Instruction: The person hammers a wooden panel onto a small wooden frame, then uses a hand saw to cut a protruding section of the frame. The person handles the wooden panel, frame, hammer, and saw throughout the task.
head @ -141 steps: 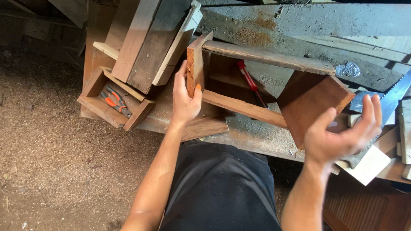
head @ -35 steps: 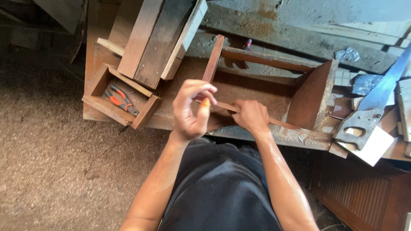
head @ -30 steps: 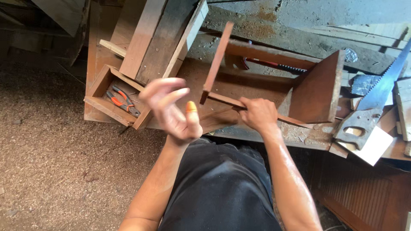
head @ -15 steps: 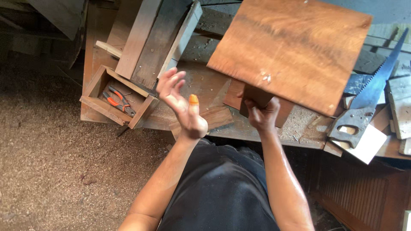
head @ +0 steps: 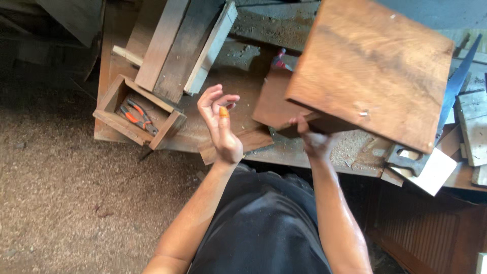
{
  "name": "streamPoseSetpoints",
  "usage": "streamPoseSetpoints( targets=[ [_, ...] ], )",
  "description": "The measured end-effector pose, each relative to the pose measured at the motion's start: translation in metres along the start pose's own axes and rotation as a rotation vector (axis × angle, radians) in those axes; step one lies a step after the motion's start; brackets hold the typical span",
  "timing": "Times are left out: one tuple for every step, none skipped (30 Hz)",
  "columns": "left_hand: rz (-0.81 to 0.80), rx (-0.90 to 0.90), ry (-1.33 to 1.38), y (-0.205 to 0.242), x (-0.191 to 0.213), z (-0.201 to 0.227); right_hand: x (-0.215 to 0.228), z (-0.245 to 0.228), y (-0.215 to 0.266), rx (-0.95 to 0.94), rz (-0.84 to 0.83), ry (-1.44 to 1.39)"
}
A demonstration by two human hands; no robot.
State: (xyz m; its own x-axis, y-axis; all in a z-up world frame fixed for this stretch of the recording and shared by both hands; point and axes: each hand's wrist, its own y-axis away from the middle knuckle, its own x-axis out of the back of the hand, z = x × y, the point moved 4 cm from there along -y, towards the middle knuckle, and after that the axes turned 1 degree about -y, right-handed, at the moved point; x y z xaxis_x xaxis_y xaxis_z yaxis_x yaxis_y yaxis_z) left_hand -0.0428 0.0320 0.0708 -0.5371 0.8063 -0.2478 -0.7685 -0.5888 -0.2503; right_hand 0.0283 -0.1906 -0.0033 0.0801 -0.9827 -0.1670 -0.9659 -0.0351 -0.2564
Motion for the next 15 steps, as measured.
streamPoseSetpoints(
  targets=[
    [0.002, 0.005, 0.003, 0.002, 0.0, 0.0, 0.002, 0.008, 0.0, -0.073, -0.006, -0.04],
    [0.0, 0.002, 0.01, 0.0, -0.003, -0.001, 0.003, 0.017, -0.004, -0.138, -0.01, -0.081],
    [-0.001, -0.001, 0.016, -0.001, -0.006, -0.002, 0.003, 0.023, -0.008, -0.117, -0.028, -0.109],
    [-0.005, 0.001, 0.016, 0.0, -0.005, -0.001, 0.0, 0.029, -0.008, -0.107, -0.046, -0.14],
    [-0.009, 0.004, 0.015, 0.002, -0.004, 0.0, -0.004, 0.032, -0.008, -0.096, -0.063, -0.171],
    [-0.018, -0.005, 0.022, 0.0, -0.006, 0.0, -0.006, 0.036, -0.014, -0.096, -0.057, -0.138],
    [-0.024, -0.003, 0.035, -0.002, -0.007, -0.001, -0.007, 0.037, -0.022, -0.096, -0.052, -0.104],
    [-0.025, -0.002, 0.044, -0.004, -0.006, 0.0, -0.011, 0.036, -0.03, -0.099, -0.051, -0.073],
    [-0.026, -0.001, 0.053, -0.008, -0.005, 0.0, -0.013, 0.032, -0.04, -0.102, -0.051, -0.098],
    [-0.016, 0.018, 0.035, -0.002, -0.004, 0.0, -0.007, 0.023, -0.041, -0.113, -0.045, -0.111],
    [-0.006, 0.037, 0.016, 0.004, -0.004, -0.001, 0.0, 0.011, -0.041, -0.124, -0.039, -0.124],
    [0.008, 0.041, -0.005, 0.001, -0.002, -0.002, 0.003, 0.002, -0.047, -0.148, -0.009, -0.062],
    [-0.001, 0.031, -0.003, 0.0, -0.002, -0.003, 0.007, -0.009, -0.049, -0.171, 0.02, 0.0],
    [-0.008, 0.025, -0.004, 0.0, 0.0, -0.002, 0.01, -0.021, -0.047, -0.2, 0.047, 0.063],
    [-0.014, 0.02, -0.006, 0.0, 0.002, -0.001, 0.01, -0.034, -0.042, -0.178, 0.028, 0.07]
  ],
)
